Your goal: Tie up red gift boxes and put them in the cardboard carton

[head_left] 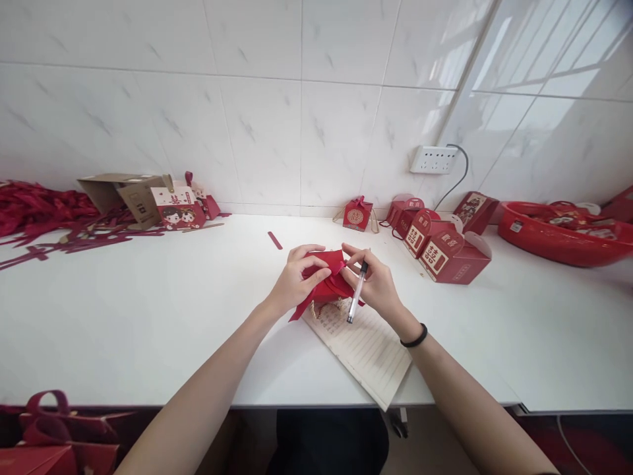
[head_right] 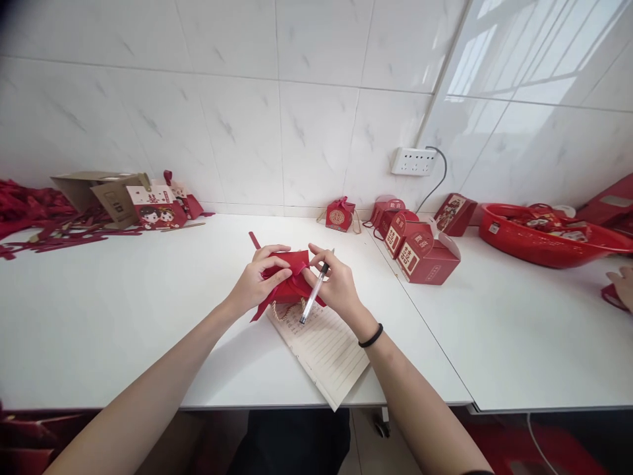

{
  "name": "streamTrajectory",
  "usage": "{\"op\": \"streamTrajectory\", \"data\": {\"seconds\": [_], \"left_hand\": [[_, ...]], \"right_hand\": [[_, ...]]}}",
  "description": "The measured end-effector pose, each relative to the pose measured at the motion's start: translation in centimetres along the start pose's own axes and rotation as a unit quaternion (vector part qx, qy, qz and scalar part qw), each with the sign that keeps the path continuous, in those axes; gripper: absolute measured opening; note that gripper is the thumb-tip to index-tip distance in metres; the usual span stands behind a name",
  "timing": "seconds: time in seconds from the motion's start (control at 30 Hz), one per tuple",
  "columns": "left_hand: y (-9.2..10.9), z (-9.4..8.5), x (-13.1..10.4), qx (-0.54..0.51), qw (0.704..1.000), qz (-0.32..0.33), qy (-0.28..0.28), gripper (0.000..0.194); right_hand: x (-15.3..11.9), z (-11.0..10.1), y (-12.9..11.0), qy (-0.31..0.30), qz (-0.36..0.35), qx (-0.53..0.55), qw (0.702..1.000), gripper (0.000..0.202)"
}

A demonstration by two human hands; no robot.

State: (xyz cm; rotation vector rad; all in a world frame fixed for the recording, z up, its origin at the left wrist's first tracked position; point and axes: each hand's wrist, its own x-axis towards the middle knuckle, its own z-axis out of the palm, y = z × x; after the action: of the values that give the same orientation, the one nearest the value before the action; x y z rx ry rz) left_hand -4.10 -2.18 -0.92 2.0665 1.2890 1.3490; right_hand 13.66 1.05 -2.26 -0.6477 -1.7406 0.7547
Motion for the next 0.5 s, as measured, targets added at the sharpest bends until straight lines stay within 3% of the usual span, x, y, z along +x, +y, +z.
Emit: {"op": "streamTrajectory", "data": {"seconds": [0.17,0.5], "left_hand": [[-0.22,0.06,0.06,0.005,1.000,0.027,0.004,0.012],[-0.32,-0.07,0.15,0.007,1.000,0.002,0.016,0.014]], "right_hand": [[0.06,0.02,0.29,-0.003,-0.020,-0.070,0.997,0.019],[0.10,-0.49,-0.31,-0.046,-0.021,-0.046,0.998,0.010]]}}
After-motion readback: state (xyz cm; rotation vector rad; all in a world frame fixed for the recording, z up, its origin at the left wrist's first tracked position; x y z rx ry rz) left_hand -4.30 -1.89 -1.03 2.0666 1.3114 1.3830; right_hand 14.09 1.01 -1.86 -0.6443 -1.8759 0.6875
